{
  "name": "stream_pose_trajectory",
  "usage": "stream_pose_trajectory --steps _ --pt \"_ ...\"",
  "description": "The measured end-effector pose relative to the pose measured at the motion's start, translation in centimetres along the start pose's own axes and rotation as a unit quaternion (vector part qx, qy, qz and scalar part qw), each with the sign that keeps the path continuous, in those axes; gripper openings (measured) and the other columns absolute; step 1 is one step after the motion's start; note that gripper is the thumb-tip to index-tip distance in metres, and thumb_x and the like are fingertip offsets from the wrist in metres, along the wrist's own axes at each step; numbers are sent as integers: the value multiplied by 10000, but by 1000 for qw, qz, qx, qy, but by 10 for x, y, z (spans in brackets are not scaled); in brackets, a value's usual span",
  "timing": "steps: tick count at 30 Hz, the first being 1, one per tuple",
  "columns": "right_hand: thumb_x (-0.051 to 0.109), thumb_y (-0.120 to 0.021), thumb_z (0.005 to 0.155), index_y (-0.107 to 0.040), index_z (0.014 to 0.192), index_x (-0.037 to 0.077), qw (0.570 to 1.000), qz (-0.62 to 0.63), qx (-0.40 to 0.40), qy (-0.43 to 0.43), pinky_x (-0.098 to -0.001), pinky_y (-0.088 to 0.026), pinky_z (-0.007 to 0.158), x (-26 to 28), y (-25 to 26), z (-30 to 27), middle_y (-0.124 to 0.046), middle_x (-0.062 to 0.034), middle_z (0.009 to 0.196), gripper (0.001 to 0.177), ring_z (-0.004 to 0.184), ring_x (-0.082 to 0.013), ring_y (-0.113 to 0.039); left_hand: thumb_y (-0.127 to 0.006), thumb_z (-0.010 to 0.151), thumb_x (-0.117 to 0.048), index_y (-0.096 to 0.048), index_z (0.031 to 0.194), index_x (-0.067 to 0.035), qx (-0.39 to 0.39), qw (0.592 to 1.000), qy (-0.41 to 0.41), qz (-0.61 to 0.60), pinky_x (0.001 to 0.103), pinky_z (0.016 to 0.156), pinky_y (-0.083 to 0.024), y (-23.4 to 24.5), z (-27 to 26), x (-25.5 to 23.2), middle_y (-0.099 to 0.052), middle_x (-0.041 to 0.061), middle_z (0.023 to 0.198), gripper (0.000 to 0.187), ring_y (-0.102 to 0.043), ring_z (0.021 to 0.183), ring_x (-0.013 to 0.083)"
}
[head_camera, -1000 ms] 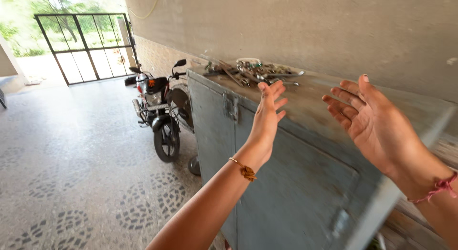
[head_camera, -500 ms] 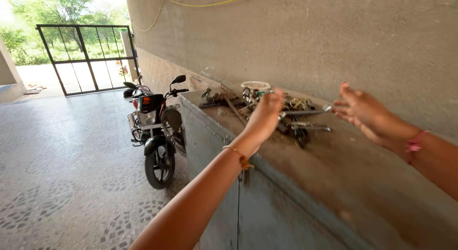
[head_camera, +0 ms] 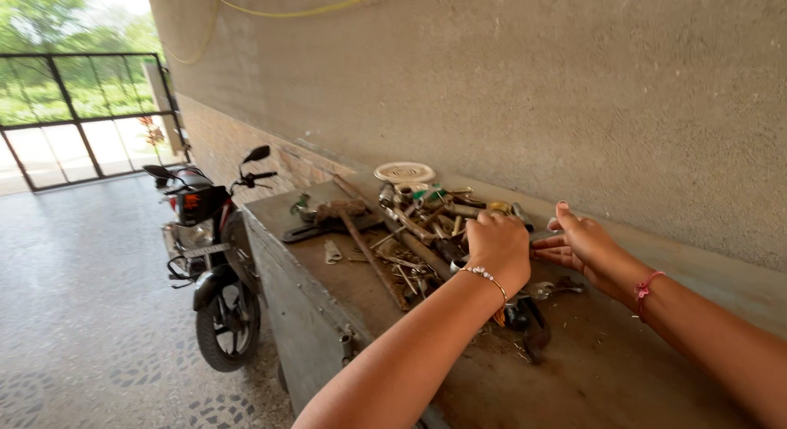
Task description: The person organizes hand tools by repeatedly picking up wrenches, an adjustable wrench, a screwdriver, a hammer, a metal rod, and pliers from a metal cabinet and placing them onto a wooden table by hand.
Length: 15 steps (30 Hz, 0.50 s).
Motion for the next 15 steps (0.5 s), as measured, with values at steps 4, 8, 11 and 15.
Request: stream_pose_trajectory --steps 4,8,11,15 --pt "512 -327 1045 -382 1418 -100 1000 27 2 4 -425 -566 958 -3 4 2 -623 -364 1228 719 1127 -387 -675 -724 868 -269 -633 1283 3 53 999 3 8 457 986 -481 -12 1 -3 -589 207 1331 505 -565 1242 347" --pt "512 -319 1045 -378 1413 -91 1000 14 10 1 -402 -576 960 5 -3 -14 -626 -381 1238 709 1125 -379 -690 -717 899 -218 -623 1283 46 25 999 16 -33 446 941 -526 5 -6 10 -580 229 1312 475 -594 1206 358" --pt "474 -325 1053 -405 1377 -118 1000 7 3 10 -401 -589 960 19 -7 -28 -628 -396 1237 680 1122 -389 -703 -770 834 -151 -568 1274 73 75 997 18 -30 395 889 -548 16 -5 23 -554 199 1268 534 -638 1129 304" --pt "429 -350 1062 -515 1292 -141 999 7 -36 13 -401 -607 939 44 -5 -49 -690 -369 1161 637 1070 -388 -733 -711 882 -56 -591 1186 46 -72 987 18 -144 441 846 -568 56 -7 40 -512 225 1317 343 -677 1022 361"
Point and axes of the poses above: each hand's wrist, its own z-axis towards the middle knuckle, its own y-axis out of the back of the hand, x = y × z, the point moved 10 cm from there along z, towards the middle knuckle
